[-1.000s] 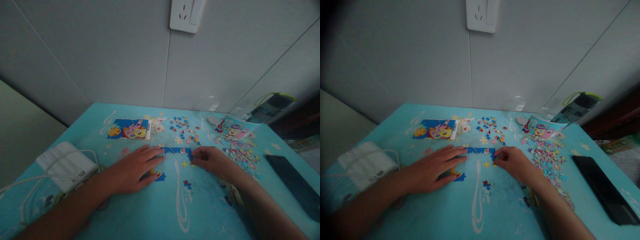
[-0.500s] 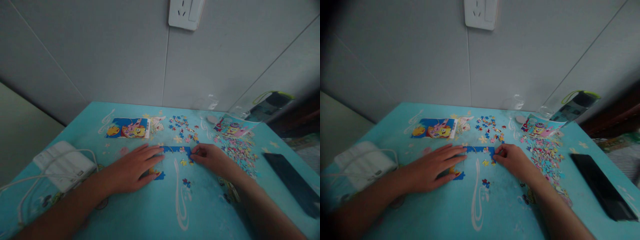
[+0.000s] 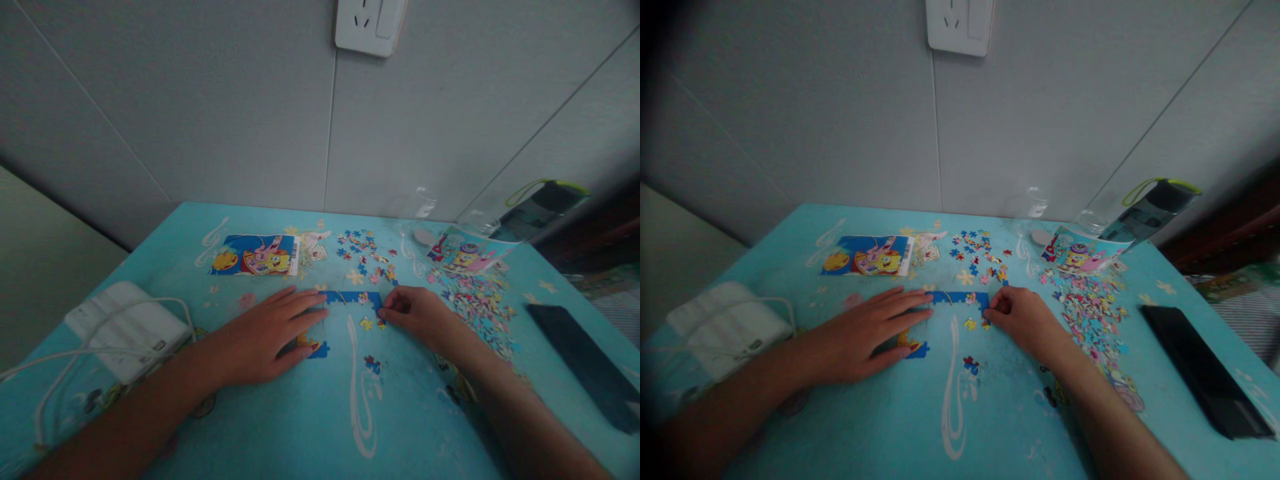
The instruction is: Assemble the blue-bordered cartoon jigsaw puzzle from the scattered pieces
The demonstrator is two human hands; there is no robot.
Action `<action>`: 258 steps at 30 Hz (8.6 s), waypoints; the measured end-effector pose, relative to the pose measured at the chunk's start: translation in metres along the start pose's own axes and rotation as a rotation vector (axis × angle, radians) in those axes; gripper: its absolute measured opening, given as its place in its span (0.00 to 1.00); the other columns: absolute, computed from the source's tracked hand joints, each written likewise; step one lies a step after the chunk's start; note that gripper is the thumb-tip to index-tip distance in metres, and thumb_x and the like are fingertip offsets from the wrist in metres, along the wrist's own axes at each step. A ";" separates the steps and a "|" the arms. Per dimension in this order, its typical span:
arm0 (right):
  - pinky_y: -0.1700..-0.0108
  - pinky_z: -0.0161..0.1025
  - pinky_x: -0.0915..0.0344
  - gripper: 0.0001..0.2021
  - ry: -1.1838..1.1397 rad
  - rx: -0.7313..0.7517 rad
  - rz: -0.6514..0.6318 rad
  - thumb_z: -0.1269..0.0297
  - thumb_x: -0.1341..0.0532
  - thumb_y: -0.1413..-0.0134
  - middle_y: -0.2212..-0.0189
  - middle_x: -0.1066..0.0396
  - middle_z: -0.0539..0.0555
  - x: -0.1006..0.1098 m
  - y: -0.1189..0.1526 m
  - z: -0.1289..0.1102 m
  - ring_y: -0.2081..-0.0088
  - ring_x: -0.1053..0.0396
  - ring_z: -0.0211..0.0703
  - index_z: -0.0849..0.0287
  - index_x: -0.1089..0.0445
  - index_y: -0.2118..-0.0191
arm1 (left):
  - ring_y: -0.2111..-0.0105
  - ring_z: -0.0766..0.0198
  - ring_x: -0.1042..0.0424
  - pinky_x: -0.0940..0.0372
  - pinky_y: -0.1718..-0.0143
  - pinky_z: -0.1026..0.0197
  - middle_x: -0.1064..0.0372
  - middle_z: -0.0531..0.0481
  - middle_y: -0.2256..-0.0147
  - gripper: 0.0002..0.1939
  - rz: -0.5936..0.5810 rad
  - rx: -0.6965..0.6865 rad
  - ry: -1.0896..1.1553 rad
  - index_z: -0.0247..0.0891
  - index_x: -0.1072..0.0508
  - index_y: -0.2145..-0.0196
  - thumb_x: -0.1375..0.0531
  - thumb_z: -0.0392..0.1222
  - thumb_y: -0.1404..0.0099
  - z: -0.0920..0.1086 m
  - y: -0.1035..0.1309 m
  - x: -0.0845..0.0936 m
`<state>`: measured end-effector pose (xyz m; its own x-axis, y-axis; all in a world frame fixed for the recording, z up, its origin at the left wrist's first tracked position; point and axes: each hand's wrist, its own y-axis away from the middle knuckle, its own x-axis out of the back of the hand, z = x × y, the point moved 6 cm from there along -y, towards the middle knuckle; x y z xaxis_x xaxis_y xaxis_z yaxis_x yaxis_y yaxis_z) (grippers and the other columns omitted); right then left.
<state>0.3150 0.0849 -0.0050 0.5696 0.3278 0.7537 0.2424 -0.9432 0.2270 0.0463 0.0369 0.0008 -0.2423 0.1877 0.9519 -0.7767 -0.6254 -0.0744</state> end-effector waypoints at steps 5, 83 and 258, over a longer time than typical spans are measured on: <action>0.71 0.36 0.41 0.10 -0.037 0.109 0.014 0.55 0.37 0.41 0.73 0.28 0.50 0.003 0.007 -0.017 0.73 0.34 0.39 0.55 0.24 0.63 | 0.31 0.52 0.52 0.52 0.29 0.42 0.56 0.50 0.30 0.28 -0.020 0.000 -0.041 0.48 0.48 0.31 0.48 0.53 0.25 0.001 0.000 0.001; 0.68 0.39 0.35 0.08 -0.136 -0.035 -0.167 0.59 0.33 0.50 0.73 0.23 0.52 -0.002 0.010 0.000 0.72 0.29 0.42 0.58 0.22 0.67 | 0.31 0.52 0.51 0.55 0.28 0.43 0.55 0.52 0.30 0.29 -0.011 0.006 0.019 0.51 0.48 0.31 0.47 0.52 0.25 0.001 0.001 0.002; 0.50 0.47 0.39 0.06 0.176 0.530 -0.023 0.64 0.35 0.38 0.60 0.27 0.52 -0.057 0.042 -0.079 0.56 0.30 0.47 0.54 0.28 0.56 | 0.31 0.54 0.51 0.56 0.29 0.45 0.52 0.46 0.31 0.27 0.001 -0.001 -0.008 0.44 0.44 0.32 0.49 0.54 0.24 0.004 0.000 0.002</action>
<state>0.2308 0.0223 0.0098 0.4312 0.2910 0.8540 0.6409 -0.7651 -0.0629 0.0481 0.0343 0.0034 -0.2385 0.1810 0.9541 -0.7772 -0.6246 -0.0758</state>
